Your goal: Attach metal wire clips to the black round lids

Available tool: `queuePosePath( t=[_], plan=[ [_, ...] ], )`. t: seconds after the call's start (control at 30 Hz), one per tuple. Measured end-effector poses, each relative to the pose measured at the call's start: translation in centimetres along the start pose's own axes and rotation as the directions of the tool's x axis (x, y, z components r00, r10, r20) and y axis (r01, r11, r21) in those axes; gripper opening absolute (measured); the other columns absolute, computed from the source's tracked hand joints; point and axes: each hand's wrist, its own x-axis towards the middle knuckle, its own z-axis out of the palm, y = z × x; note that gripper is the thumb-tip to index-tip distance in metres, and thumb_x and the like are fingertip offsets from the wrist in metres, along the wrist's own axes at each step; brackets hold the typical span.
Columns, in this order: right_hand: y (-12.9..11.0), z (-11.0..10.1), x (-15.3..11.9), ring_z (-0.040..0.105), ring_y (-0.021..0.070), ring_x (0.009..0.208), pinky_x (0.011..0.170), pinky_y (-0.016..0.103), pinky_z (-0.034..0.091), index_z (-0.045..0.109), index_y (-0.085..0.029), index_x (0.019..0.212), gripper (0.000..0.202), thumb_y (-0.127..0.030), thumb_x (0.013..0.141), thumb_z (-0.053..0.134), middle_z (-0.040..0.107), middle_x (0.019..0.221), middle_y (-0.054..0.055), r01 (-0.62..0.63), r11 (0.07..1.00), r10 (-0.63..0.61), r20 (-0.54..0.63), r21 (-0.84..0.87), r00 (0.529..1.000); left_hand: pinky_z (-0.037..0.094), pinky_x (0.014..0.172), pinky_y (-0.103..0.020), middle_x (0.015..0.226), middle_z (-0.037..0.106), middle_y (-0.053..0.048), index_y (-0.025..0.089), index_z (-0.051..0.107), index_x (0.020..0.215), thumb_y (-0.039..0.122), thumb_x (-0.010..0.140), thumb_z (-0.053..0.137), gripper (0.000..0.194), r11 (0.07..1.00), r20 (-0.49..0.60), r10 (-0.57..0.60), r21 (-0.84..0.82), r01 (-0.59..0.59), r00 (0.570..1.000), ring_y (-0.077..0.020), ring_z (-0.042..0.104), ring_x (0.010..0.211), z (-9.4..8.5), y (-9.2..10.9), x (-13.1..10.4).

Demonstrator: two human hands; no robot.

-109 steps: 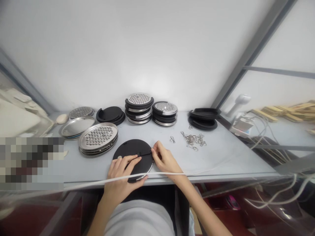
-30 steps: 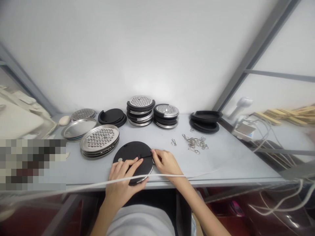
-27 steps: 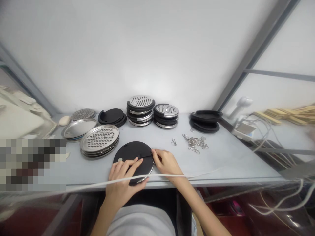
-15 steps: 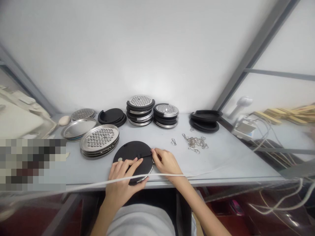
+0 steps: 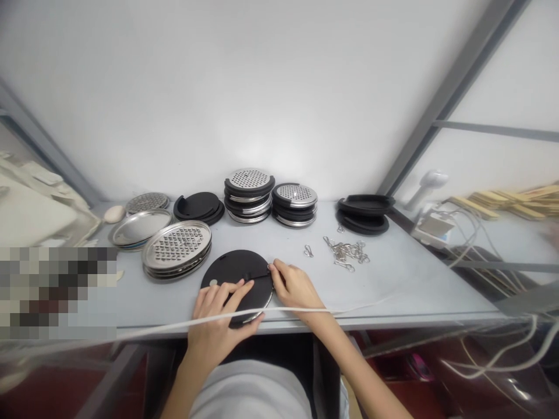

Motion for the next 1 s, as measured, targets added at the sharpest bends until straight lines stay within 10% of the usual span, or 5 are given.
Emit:
queuePosePath(
  t=[1.0],
  plan=[
    [0.35, 0.14, 0.07, 0.047, 0.0143, 0.055, 0.058, 0.024, 0.033, 0.044, -0.022, 0.071, 0.032, -0.032, 0.098, 0.030, 0.051, 0.061, -0.001, 0.012, 1.000, -0.012, 0.023, -0.021, 1.000, 0.042, 0.080, -0.036, 0.088, 0.071, -0.004, 0.022, 0.069, 0.102, 0.035, 0.075, 0.072, 0.030, 0.994, -0.112, 0.018, -0.107, -0.030, 0.994, -0.0170, 0.063, 0.076, 0.35, 0.05, -0.28]
  ],
)
